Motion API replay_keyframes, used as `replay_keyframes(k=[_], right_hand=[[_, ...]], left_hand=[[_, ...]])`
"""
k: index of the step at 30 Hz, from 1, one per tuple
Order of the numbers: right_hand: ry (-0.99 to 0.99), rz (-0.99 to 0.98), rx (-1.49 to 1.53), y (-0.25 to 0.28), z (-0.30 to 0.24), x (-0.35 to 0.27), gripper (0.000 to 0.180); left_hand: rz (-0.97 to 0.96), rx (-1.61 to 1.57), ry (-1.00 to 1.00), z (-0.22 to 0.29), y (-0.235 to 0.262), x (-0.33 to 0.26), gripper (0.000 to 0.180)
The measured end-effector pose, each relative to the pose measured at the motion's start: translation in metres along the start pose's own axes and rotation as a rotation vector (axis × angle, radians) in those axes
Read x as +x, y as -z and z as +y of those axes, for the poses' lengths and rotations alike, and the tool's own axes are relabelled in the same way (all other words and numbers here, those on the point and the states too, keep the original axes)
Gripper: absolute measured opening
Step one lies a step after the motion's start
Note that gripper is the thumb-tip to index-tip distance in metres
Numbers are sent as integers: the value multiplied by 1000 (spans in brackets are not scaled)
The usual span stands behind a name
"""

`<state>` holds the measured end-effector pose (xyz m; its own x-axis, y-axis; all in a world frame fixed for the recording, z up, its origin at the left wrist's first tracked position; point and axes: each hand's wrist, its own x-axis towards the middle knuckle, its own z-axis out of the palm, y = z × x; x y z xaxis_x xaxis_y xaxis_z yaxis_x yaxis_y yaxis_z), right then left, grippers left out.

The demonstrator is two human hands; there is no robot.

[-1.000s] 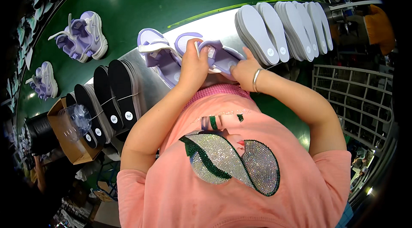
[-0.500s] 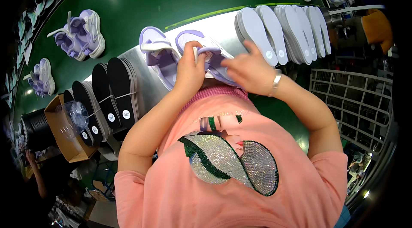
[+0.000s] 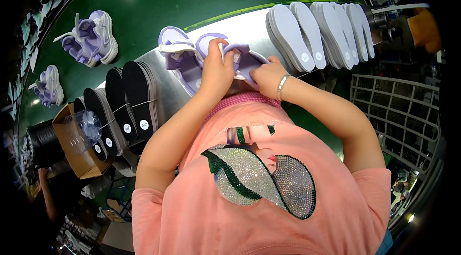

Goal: The person takes shoes from an assembly line and inserts insoles into them by hand.

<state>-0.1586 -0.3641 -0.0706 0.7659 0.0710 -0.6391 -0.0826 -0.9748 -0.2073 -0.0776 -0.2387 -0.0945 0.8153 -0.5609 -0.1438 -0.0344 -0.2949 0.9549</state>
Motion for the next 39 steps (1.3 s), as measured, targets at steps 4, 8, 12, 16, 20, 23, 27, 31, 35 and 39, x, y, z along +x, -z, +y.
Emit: replay_keyframes(k=[4,8,12,16,20,23,27,31,35,39], right_hand=[[13,48,-108,7,-4,3,15],[59,211,0,-4,0,-3,20],[-10,7,106,3,1,15,23],[-140,-183,26,14,-10,28,21],[-194,-199,-6,12,-10,30,17],[-218,-106,20,8,-9,25,16],[-133,-138,-36,11,-3,21,30],[-106,-132,-39,13,-2,18,29],[-81,-194,-51,12,1,21,28],[15,-282,-89,14,8,4,24]], left_hand=[[59,27,-9,-4,-5,10,23],[8,-4,118,-4,-7,11,24],[10,32,63,-3,-7,13,24],[30,54,32,-7,-9,15,25],[52,52,-22,-7,-12,14,25],[49,53,28,-7,-14,15,25],[49,51,17,-6,-15,16,25],[57,56,11,-7,-16,17,25],[63,62,5,-8,-18,19,25],[50,59,30,-9,-16,22,26]])
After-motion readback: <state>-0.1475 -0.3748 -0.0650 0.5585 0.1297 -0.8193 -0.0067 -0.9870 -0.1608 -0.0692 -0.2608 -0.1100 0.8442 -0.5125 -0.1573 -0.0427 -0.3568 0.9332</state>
